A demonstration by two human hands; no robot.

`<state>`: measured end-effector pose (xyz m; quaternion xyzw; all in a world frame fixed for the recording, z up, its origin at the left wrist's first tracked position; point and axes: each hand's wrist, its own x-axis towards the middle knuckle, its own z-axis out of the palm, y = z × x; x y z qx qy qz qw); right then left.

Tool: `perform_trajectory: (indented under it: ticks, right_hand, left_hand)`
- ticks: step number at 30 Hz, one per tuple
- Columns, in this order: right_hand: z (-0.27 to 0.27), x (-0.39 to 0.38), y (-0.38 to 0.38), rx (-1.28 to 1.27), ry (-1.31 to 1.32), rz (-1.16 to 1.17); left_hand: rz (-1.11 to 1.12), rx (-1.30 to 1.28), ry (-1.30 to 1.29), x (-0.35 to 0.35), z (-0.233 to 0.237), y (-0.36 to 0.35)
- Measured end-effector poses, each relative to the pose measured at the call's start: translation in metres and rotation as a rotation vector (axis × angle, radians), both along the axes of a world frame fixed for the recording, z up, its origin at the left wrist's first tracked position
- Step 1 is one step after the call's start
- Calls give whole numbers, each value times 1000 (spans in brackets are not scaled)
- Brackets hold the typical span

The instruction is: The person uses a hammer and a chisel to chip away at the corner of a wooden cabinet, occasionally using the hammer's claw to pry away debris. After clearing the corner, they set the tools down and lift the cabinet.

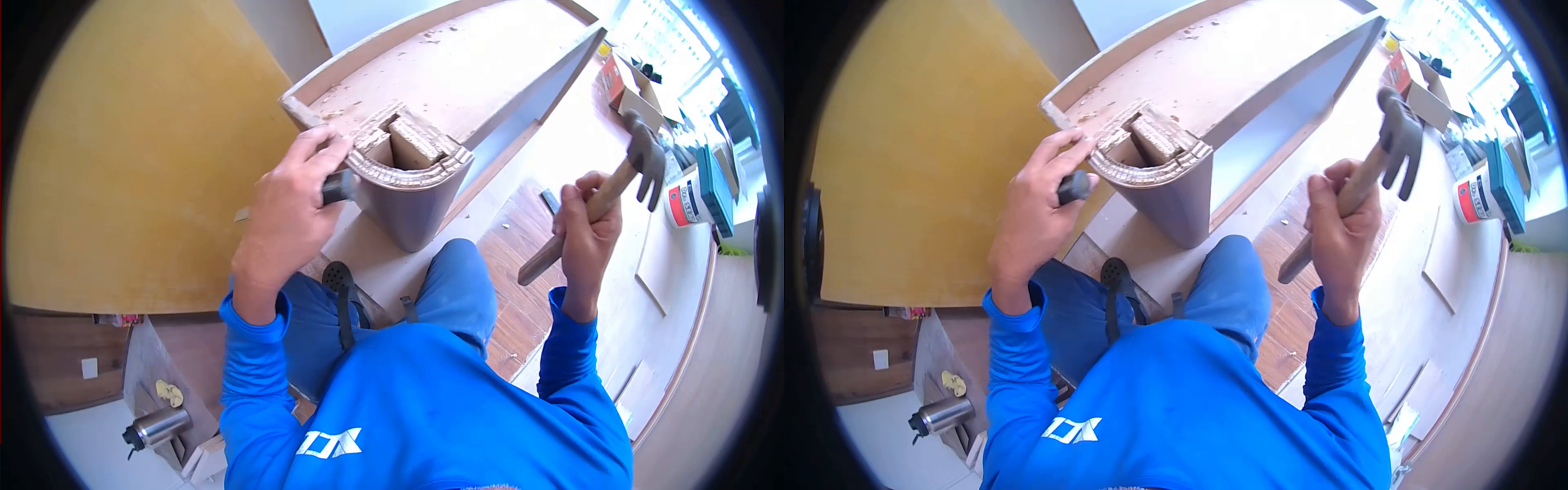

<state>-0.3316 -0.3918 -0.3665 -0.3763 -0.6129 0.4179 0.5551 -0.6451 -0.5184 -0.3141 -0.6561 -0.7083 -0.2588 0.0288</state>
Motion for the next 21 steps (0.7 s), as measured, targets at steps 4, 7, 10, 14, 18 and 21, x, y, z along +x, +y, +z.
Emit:
perform_trajectory:
  ticks: [4, 7, 10, 14, 18, 21]
  right_hand:
    - [-3, -2, 1, -15, 26, 61]
    - [-5, -2, 2, -14, 6, 69]
    - [-14, 1, 2, 11, -31, 96]
    - [-20, 8, -1, -63, -31, 78]
    - [-18, 10, 1, -81, -14, 47]
    - [-14, 21, -4, -73, -16, 24]
  left_hand:
    - [-93, 75, -115, -15, -10, 5]
    - [-214, 142, -153, -34, -14, 17]
    - [-159, 353, -287, -46, -9, 12]
    - [411, 286, -378, -56, 17, -20]
    - [220, 354, -229, -51, 6, -27]
    - [193, 385, -273, -51, -11, -29]
